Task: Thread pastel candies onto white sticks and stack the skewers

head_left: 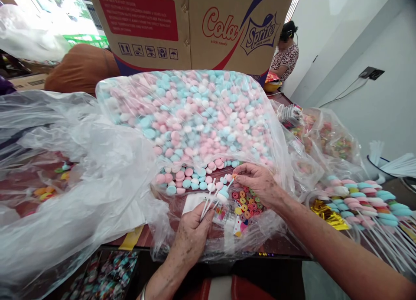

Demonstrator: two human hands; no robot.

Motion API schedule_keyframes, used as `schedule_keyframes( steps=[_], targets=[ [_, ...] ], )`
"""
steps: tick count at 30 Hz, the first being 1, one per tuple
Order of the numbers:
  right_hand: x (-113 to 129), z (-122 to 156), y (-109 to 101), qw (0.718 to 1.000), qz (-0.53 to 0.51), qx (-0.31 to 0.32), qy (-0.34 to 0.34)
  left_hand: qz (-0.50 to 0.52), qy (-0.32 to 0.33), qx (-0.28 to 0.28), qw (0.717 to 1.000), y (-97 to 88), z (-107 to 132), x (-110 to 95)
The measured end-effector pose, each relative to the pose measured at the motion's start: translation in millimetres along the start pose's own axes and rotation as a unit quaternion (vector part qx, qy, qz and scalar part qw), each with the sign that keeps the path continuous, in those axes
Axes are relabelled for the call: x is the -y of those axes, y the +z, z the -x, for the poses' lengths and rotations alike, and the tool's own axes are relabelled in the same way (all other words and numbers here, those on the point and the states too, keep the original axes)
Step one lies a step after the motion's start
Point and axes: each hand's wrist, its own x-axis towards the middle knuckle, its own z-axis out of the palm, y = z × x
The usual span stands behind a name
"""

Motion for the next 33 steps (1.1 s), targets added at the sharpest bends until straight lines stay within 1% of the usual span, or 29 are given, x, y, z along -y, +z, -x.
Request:
schedule_keyframes(
  steps=[4,8,13,15,16,18,20,21,23,25,26,27,28,29,31,32,33],
  targets=[
    [-3,4,8,1.0,-0.022,0.009,-0.004,-0.002,0.0,-0.012,1.0,1.2,1,-2],
    [-7,5,10,0.999,-0.008,0.005,-0.043,0.006,0.001,-0.024,1.0,1.7,1,-2],
    [-15,8,12,0.997,0.023,0.013,-0.065,-0.007,0.01,-0.033,0.999,1.7,-1,-4],
    [-20,12,17,0.992,0.072,0.013,-0.098,-0.011,0.011,-0.03,0.999,1.5,-1,-5],
    [-23,16,20,0.986,0.107,0.013,-0.128,-0.011,0.01,-0.028,0.999,1.4,-1,-5],
    [-26,25,27,0.965,0.176,0.016,-0.196,-0.004,0.007,-0.027,1.0,1.2,0,-4],
    [-25,31,31,0.945,0.218,0.036,-0.243,0.011,0.007,-0.031,0.999,1.1,0,-2],
    [-22,32,30,0.941,0.227,0.049,-0.248,0.022,0.005,-0.034,0.999,1.2,0,-1],
    [-14,27,24,0.944,0.232,0.057,-0.226,0.051,-0.008,-0.046,0.998,1.5,-1,1],
    [-3,15,13,0.942,0.265,0.03,-0.205,0.09,-0.027,-0.062,0.994,1.9,-2,3],
    [1,7,8,0.929,0.305,0.017,-0.208,0.109,-0.037,-0.071,0.991,2.3,-2,3],
    [4,-1,3,0.906,0.361,0.017,-0.219,0.125,-0.045,-0.082,0.988,2.6,-3,3],
    [5,-8,-1,0.875,0.423,0.034,-0.232,0.139,-0.052,-0.091,0.985,3.0,-3,2],
    [4,-14,-3,0.841,0.481,0.065,-0.24,0.149,-0.057,-0.101,0.982,3.3,-3,2],
    [-1,-23,-4,0.778,0.564,0.127,-0.247,0.164,-0.064,-0.116,0.978,3.8,-3,0],
    [-5,-26,-3,0.758,0.586,0.145,-0.246,0.168,-0.066,-0.12,0.976,3.8,-3,0],
    [-9,-27,-2,0.75,0.597,0.149,-0.244,0.171,-0.066,-0.121,0.976,3.7,-3,0]
  ],
)
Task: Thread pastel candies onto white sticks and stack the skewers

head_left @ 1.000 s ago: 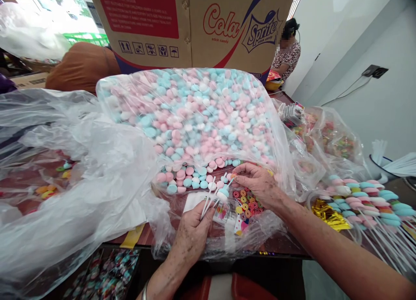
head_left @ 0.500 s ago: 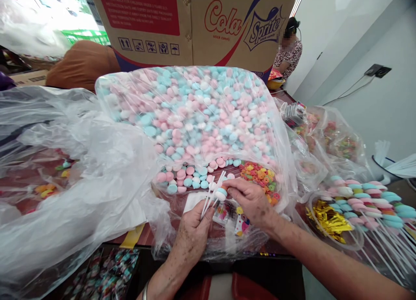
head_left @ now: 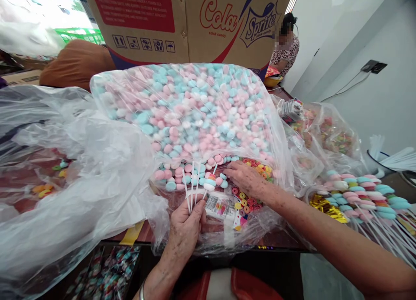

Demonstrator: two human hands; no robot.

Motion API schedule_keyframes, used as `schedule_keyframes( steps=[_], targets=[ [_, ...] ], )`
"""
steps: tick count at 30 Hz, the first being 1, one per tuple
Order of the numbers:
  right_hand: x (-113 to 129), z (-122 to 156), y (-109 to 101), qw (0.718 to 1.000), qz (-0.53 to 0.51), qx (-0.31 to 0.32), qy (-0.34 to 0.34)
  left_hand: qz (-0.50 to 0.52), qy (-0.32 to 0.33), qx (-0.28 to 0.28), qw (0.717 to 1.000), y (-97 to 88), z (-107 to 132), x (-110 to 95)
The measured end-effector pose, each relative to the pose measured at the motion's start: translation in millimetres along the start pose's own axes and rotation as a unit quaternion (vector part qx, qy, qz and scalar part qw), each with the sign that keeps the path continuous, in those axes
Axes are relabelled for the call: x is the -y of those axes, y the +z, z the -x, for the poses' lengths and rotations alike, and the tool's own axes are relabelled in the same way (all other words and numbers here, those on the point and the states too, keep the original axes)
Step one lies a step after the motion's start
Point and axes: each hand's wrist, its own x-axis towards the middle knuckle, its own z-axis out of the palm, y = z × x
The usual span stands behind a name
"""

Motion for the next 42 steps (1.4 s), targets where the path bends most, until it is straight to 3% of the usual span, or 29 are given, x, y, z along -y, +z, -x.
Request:
schedule_keyframes(
  steps=[4,6,13,21,28,31,33,35,37,40,42],
  targets=[
    [0,-2,5,0.995,-0.055,-0.077,0.033,0.005,-0.001,0.007,1.0,-1.3,0,1],
    [0,-4,2,0.99,-0.096,-0.101,0.014,0.007,0.0,0.006,1.0,-1.7,0,2],
    [3,-9,1,0.986,-0.166,-0.018,-0.017,-0.003,-0.003,0.014,1.0,-2.3,1,1],
    [2,-9,12,0.992,-0.044,-0.036,-0.113,0.003,-0.006,0.015,1.0,-1.6,0,0],
    [2,-10,12,0.981,-0.009,-0.043,-0.189,0.004,-0.007,0.016,1.0,-0.4,0,-1],
    [6,-12,16,0.985,-0.05,-0.043,-0.16,0.007,-0.005,0.023,1.0,-1.3,-1,0],
    [6,-12,14,0.985,-0.139,-0.063,-0.08,0.003,0.001,0.029,1.0,-3.0,-1,3],
    [6,-10,9,0.953,-0.29,-0.088,0.028,-0.01,0.009,0.034,0.999,-4.7,0,5],
    [5,-7,1,0.875,-0.462,-0.095,0.109,-0.029,0.015,0.042,0.999,-5.4,0,6],
    [4,-2,-8,0.754,-0.635,-0.086,0.147,-0.072,0.026,0.061,0.995,-4.7,1,3],
    [4,-1,-10,0.712,-0.68,-0.082,0.152,-0.099,0.035,0.072,0.992,-4.2,2,1]
  ],
)
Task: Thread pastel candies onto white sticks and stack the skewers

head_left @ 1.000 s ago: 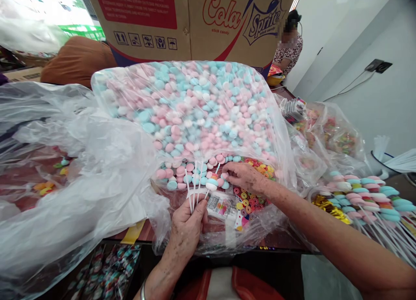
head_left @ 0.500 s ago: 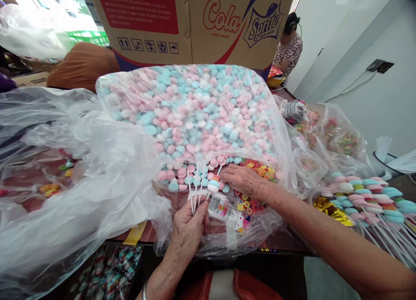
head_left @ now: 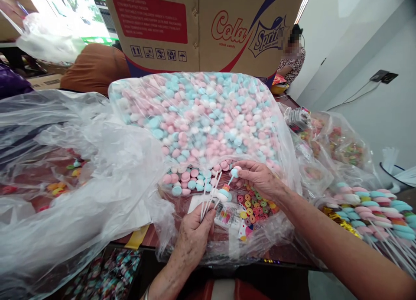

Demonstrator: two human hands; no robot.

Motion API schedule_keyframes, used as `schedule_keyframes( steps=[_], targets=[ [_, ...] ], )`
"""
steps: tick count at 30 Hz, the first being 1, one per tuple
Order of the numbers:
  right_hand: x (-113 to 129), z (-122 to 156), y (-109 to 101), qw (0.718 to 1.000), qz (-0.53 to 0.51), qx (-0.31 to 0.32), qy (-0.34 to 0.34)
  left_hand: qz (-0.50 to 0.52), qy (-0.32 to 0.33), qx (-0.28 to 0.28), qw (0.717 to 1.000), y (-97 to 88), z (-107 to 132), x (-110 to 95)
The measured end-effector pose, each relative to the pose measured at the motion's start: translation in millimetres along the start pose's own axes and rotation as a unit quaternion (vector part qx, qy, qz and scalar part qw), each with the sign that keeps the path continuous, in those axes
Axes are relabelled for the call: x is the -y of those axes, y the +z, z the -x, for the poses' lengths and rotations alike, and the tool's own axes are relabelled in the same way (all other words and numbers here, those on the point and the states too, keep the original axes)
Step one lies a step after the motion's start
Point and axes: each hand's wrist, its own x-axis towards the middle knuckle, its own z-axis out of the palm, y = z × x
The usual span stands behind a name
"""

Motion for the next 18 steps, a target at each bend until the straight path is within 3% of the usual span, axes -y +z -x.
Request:
schedule_keyframes(
  steps=[7,13,18],
  targets=[
    [-1.6,-0.8,-0.9,1.0,-0.028,0.014,0.004,-0.038,0.006,0.002,0.999,0.1,-0.4,-1.3],
    [0.1,-0.2,-0.4,0.999,-0.009,0.043,-0.003,-0.033,0.003,0.001,0.999,1.4,-1.7,-2.4],
    [0.8,0.8,1.9,0.999,0.035,0.028,0.006,-0.037,0.003,0.002,0.999,0.9,-1.2,-2.6]
  ],
)
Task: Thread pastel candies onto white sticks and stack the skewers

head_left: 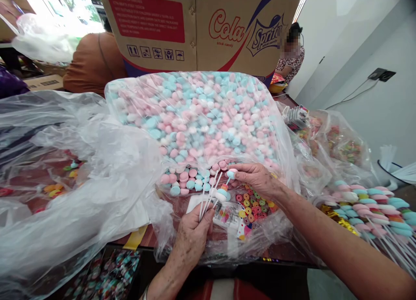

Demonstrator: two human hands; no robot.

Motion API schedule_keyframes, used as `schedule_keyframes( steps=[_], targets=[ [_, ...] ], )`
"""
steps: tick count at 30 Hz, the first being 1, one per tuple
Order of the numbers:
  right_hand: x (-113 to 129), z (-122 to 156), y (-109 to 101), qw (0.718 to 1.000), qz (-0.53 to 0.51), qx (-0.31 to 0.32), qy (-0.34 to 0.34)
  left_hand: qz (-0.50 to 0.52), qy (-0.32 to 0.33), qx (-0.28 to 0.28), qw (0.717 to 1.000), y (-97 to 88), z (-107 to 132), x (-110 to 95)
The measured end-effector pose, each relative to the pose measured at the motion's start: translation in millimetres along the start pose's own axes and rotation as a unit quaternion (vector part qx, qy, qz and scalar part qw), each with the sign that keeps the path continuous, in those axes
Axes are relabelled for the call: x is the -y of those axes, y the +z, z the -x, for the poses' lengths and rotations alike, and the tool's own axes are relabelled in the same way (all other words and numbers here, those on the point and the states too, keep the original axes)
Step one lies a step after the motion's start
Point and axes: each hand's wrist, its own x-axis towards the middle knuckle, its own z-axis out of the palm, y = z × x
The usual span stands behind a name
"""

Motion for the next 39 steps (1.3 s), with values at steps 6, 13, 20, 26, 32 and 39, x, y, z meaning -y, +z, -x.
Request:
schedule_keyframes(
  steps=[6,13,20,26,32,39],
  targets=[
    [-5,5,4,0.999,0.04,0.028,-0.001,-0.006,0.015,-0.003,1.0,0.0,0,1],
    [-10,13,16,0.983,0.172,0.021,-0.064,-0.016,0.031,-0.014,0.999,1.2,-1,5],
    [-14,21,32,0.96,0.261,0.047,-0.085,-0.024,0.025,-0.029,0.999,0.6,0,-4],
    [1,23,29,0.942,0.295,0.106,-0.122,0.005,0.03,-0.025,0.999,-0.8,0,0],
    [30,20,-10,0.885,0.441,0.014,-0.146,0.088,0.005,-0.04,0.995,1.1,0,5],
    [-2,26,-28,0.653,0.712,0.172,-0.193,0.113,-0.001,-0.045,0.993,1.4,-1,6]
  ],
)
